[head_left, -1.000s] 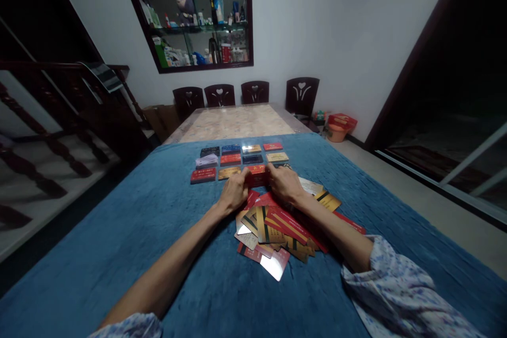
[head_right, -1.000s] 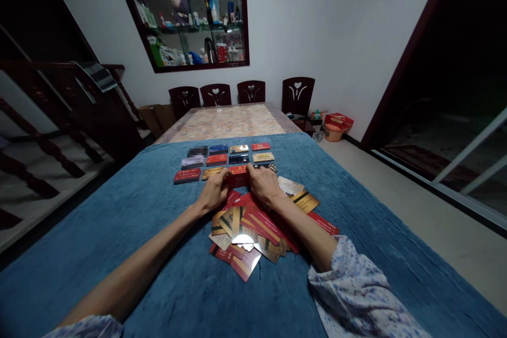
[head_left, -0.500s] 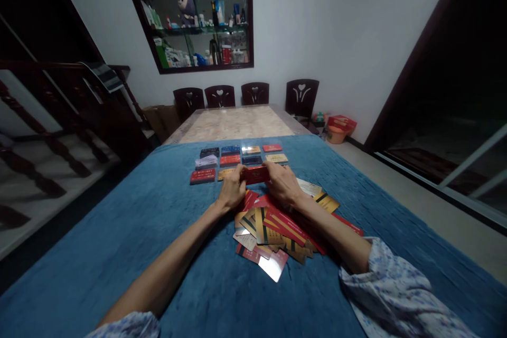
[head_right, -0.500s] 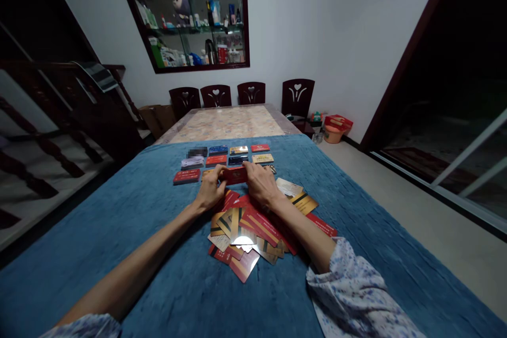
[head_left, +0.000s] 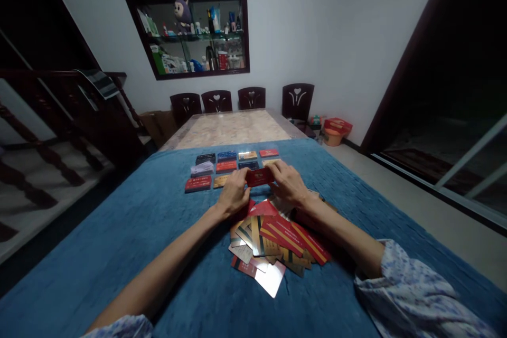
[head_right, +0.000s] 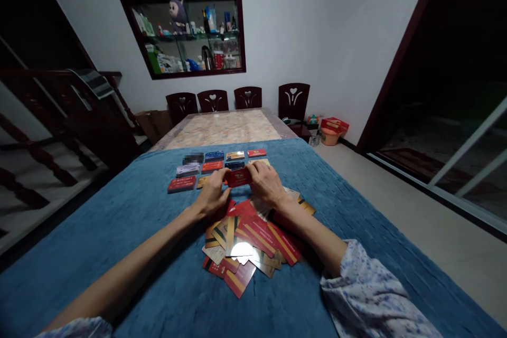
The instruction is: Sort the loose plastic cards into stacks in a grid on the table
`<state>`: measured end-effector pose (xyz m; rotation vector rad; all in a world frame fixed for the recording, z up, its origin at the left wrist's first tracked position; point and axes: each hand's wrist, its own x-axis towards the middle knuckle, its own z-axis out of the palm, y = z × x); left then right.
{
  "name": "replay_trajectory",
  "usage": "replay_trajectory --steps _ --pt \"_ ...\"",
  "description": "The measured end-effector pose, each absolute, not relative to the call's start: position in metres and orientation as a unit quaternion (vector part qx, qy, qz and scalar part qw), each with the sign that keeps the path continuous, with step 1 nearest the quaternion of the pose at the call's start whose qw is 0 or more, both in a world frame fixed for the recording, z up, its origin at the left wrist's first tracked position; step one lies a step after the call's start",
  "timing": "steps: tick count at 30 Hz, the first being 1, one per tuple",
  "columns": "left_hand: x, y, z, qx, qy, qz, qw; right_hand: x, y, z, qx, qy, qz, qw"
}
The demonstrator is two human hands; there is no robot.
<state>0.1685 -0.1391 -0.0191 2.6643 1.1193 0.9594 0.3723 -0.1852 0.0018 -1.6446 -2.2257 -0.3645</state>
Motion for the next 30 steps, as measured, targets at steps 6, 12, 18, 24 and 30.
replay_trajectory --steps 6,12,18,24,30 --pt "0.185 -0.133 -0.009 0.888 0.36 0.284 0.007 0.397 -0.183 0.012 -0.556 -0.802 -0.154 0.154" --pt "0.198 -0.118 -0.002 0.905 0.35 0.242 -0.023 0.417 -0.166 0.012 -0.533 -0.816 -0.175 0.136" --pt "0.207 -0.104 0.008 0.908 0.362 0.206 -0.036 0.43 -0.14 0.021 -0.515 -0.834 -0.164 0.11" --pt "0.22 -0.082 0.015 0.906 0.374 0.192 -0.035 0.444 -0.109 0.027 -0.5 -0.848 -0.132 0.114" --pt "0.24 -0.055 0.025 0.9 0.411 0.143 -0.036 0.461 -0.075 0.03 -0.483 -0.863 -0.088 0.117"
